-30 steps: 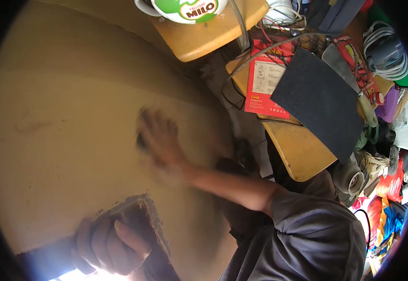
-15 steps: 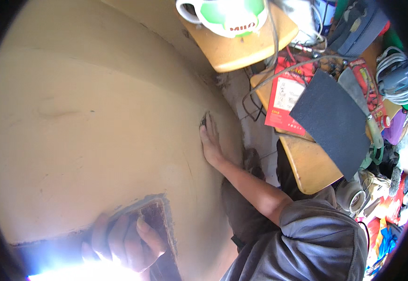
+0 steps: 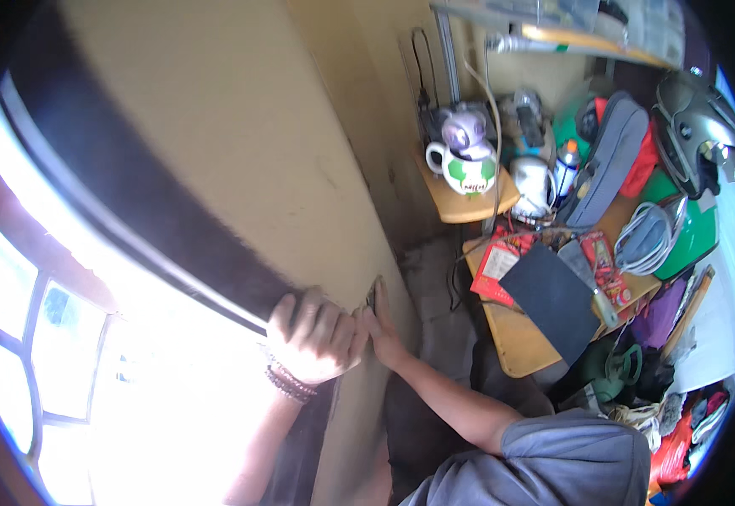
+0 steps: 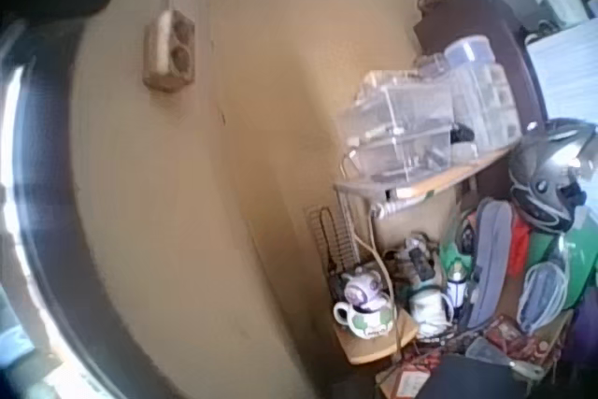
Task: The person sands a dark rectangular board with a sanding block, first indoors near a window and then on a balcony. They move between locations, sand different sides of the board, and place it on a metal surface before returning inside.
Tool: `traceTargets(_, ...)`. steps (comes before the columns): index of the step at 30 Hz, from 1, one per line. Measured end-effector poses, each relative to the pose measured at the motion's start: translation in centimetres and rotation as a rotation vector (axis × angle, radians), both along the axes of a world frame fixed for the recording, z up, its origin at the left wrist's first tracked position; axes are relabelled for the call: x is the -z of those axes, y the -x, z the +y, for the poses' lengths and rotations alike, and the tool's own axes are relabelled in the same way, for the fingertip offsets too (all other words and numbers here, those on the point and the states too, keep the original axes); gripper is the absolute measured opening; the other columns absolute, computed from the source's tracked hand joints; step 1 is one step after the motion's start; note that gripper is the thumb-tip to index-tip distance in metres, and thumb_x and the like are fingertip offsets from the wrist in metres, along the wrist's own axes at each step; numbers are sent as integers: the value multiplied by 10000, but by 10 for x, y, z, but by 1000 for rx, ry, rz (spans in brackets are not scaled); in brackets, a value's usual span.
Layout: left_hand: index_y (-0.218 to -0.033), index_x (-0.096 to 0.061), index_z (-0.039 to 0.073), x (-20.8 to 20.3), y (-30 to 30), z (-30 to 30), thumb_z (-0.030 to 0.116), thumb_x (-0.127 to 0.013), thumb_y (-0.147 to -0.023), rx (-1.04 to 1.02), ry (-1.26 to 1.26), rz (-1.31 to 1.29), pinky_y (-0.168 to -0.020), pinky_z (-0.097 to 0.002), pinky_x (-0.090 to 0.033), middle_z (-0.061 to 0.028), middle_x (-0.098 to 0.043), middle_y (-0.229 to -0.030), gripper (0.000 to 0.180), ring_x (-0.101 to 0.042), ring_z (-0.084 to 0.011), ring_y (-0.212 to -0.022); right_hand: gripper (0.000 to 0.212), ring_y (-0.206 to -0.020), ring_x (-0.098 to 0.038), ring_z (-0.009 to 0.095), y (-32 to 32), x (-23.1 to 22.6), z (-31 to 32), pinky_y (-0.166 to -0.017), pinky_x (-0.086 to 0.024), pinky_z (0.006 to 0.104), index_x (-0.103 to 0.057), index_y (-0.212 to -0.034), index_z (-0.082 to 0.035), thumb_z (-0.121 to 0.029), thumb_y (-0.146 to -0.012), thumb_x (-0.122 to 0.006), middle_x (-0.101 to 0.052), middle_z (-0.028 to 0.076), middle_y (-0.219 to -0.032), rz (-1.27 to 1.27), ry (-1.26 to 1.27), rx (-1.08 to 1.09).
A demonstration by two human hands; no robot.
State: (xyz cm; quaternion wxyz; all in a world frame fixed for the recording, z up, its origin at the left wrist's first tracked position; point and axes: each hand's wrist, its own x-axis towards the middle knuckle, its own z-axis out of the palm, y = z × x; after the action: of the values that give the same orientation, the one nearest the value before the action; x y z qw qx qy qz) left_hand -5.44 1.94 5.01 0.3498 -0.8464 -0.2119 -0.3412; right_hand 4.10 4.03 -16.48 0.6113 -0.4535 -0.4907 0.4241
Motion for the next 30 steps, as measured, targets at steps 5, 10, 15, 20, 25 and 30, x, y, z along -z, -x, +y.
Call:
traceTargets(5,-630,-605,120,-5,1,-3,172,-687,-654,63,-35,-17,-890,-432,-412,-30,-579,-670,100,-627,-237,-822,754,-1480,-193,267,-7,-16,-15,-1192,-157,335,-119,-1549,-5,-491,-1034,-378,-208,187,-1595,122,106,-79)
traceTargets(10,-701,-644,116,2,12,-1,263,-664,-687,41,-52,77,-965,-454,-396,-61,-601,-791,149,-594,-245,-942,666,-1412,-348,257,-2,-10,-31,-1159,-238,325,-333,-1485,39,-460,-1046,-391,-412,189,-1498,135,123,47)
traceTargets(15,-710,-705,167,-3,13,-10,382,-657,-691,6,-37,241,-1016,-482,-367,-65,-634,-822,222,-567,-291,-1018,558,-1274,-471,222,-6,7,-39,-1078,-352,326,-432,-1423,9,-411,-1061,-370,-503,144,-1395,-26,9,114)
traceTargets(20,-885,-742,60,-7,17,-19,329,-570,-790,-92,-3,372,-1064,-452,-336,-114,-692,-995,334,-555,-293,-1142,491,-1251,-496,221,-11,-9,-62,-1080,-356,335,-489,-1372,12,-336,-1073,-313,-527,154,-1361,-12,184,118)
traceTargets(25,-902,-762,87,-3,26,-18,269,-569,-817,-178,-29,396,-1101,-463,-311,-111,-687,-1056,279,-527,-283,-1215,479,-1265,-514,255,16,-47,-84,-1103,-357,329,-454,-1413,23,-282,-1079,-293,-528,182,-1386,54,298,215)
traceTargets(30,-895,-768,95,-1,15,-17,235,-570,-826,-182,-59,390,-1119,-468,-306,-112,-689,-1065,252,-520,-283,-1236,508,-1410,-351,242,-3,1,-87,-1188,-232,320,-322,-1496,-12,-109,-998,-317,-345,145,-1540,-790,123,181)
